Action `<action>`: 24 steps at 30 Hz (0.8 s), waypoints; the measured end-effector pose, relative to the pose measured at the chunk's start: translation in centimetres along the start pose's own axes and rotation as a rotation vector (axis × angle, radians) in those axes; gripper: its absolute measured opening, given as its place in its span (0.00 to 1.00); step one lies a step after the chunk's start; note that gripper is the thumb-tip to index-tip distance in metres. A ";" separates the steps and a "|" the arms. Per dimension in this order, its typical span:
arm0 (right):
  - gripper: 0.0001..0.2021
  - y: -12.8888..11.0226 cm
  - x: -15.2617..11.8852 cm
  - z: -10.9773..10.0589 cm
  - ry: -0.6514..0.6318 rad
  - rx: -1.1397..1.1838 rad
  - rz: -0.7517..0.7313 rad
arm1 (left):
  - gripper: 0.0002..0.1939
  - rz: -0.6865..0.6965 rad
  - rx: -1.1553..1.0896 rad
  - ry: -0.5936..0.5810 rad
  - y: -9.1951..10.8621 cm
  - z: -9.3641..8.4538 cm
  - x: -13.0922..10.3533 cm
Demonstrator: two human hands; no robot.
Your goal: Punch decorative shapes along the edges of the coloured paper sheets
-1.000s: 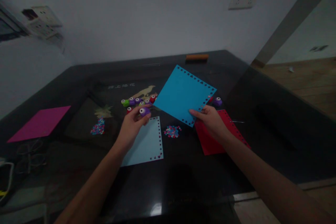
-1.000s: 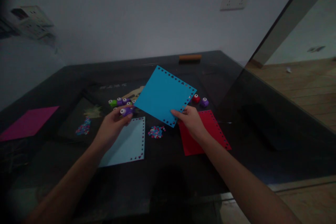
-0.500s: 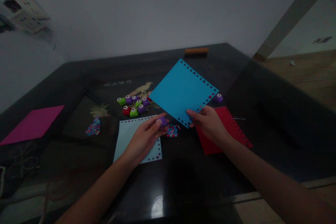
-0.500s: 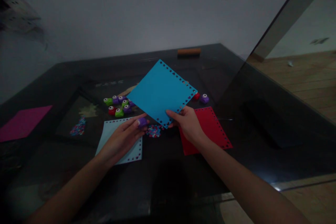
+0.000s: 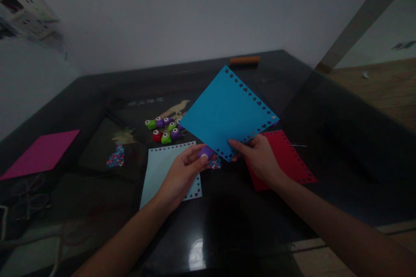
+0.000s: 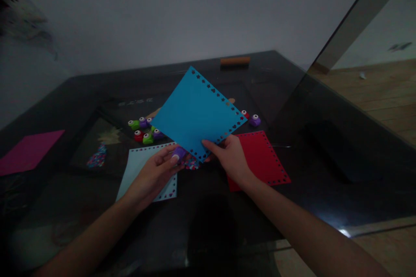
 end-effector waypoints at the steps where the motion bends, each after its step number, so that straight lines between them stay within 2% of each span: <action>1: 0.13 -0.1 0.0 0.1 -0.004 -0.004 -0.008 | 0.19 0.000 0.010 0.007 0.0 0.0 0.0; 12: 0.13 -0.7 -0.1 0.3 -0.024 -0.074 -0.023 | 0.19 0.004 0.055 0.059 -0.2 0.0 -0.1; 24: 0.10 -1.8 -0.7 0.7 -0.050 -0.223 -0.098 | 0.17 0.052 0.049 0.001 -0.1 0.5 -0.2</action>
Point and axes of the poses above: each hand's wrist, its own x-axis towards the middle knuckle, its own z-axis out of the palm, y = z × x, the point moved 6 cm from there along x, towards the middle knuckle, and after that the axes turned 15 degrees about -z, right-handed, at the moved point
